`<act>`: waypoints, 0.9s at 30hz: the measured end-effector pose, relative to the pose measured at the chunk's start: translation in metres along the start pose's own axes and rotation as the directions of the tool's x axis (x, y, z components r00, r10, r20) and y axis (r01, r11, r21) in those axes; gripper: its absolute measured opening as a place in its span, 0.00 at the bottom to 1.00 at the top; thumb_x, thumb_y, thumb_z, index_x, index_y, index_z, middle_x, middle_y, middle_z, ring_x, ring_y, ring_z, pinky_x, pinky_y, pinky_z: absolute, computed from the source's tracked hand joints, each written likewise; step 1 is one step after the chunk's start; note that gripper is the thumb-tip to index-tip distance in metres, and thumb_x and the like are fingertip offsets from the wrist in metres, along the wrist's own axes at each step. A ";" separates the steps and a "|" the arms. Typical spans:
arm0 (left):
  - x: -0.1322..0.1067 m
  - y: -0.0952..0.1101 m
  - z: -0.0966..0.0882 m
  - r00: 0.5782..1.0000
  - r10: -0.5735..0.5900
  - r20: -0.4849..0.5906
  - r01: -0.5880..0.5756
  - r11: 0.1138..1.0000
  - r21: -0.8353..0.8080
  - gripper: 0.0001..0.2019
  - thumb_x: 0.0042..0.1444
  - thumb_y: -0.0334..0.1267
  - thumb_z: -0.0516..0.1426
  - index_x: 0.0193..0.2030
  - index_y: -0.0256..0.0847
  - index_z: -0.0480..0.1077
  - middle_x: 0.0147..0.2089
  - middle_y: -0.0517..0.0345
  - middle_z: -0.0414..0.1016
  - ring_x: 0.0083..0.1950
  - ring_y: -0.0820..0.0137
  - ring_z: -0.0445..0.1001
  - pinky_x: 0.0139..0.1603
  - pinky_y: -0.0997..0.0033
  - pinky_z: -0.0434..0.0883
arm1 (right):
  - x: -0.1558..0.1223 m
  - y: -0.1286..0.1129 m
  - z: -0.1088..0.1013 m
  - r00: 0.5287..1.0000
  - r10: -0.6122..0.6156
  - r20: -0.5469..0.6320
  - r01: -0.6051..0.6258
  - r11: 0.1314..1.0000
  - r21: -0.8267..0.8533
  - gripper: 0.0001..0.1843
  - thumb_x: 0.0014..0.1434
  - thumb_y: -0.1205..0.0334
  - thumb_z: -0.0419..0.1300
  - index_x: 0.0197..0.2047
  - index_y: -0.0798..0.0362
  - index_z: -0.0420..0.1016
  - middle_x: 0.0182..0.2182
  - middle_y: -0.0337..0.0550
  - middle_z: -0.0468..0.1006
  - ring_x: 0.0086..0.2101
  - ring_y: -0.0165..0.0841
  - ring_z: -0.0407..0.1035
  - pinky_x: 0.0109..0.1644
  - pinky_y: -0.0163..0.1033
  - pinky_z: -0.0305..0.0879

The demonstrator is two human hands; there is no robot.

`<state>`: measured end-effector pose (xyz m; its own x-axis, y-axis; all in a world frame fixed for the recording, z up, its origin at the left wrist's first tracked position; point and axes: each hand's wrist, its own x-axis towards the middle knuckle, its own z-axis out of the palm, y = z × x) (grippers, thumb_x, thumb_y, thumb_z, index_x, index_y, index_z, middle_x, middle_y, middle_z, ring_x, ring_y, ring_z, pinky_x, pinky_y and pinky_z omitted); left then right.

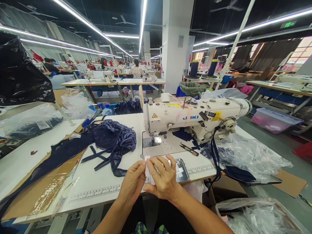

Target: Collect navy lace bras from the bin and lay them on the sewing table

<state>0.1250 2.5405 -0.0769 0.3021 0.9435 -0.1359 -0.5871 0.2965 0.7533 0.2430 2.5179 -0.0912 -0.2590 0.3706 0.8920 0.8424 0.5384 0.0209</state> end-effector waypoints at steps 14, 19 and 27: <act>0.087 0.006 -0.027 0.910 0.168 0.378 -0.401 0.135 0.906 0.07 0.49 0.30 0.53 0.28 0.36 0.73 0.32 0.50 0.74 0.37 0.63 0.70 0.42 0.64 0.63 | -0.001 0.092 0.032 0.696 0.317 0.644 -0.560 0.801 0.211 0.17 0.54 0.65 0.57 0.48 0.59 0.67 0.36 0.44 0.72 0.38 0.33 0.65 0.44 0.41 0.60; 0.109 -0.006 -0.031 0.882 0.128 0.454 -0.439 -0.126 0.889 0.09 0.48 0.25 0.52 0.29 0.34 0.73 0.33 0.47 0.72 0.40 0.59 0.69 0.43 0.61 0.62 | 0.011 0.107 0.055 0.562 0.226 0.796 -0.545 0.825 0.151 0.11 0.49 0.69 0.59 0.39 0.59 0.70 0.34 0.43 0.72 0.34 0.32 0.64 0.38 0.37 0.59; 0.113 -0.018 -0.045 0.845 0.119 0.522 -0.475 -0.284 0.833 0.10 0.52 0.27 0.51 0.38 0.33 0.73 0.36 0.47 0.72 0.41 0.62 0.69 0.44 0.63 0.65 | -0.001 0.112 0.078 0.568 0.149 0.810 -0.441 0.885 0.146 0.05 0.52 0.69 0.51 0.27 0.56 0.67 0.28 0.42 0.70 0.31 0.33 0.64 0.39 0.40 0.56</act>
<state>0.1362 2.6483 -0.1349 0.5773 0.7552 0.3105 0.6490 -0.6551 0.3869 0.3001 2.6369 -0.1250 -0.4040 0.9034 0.1439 0.7911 0.4240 -0.4409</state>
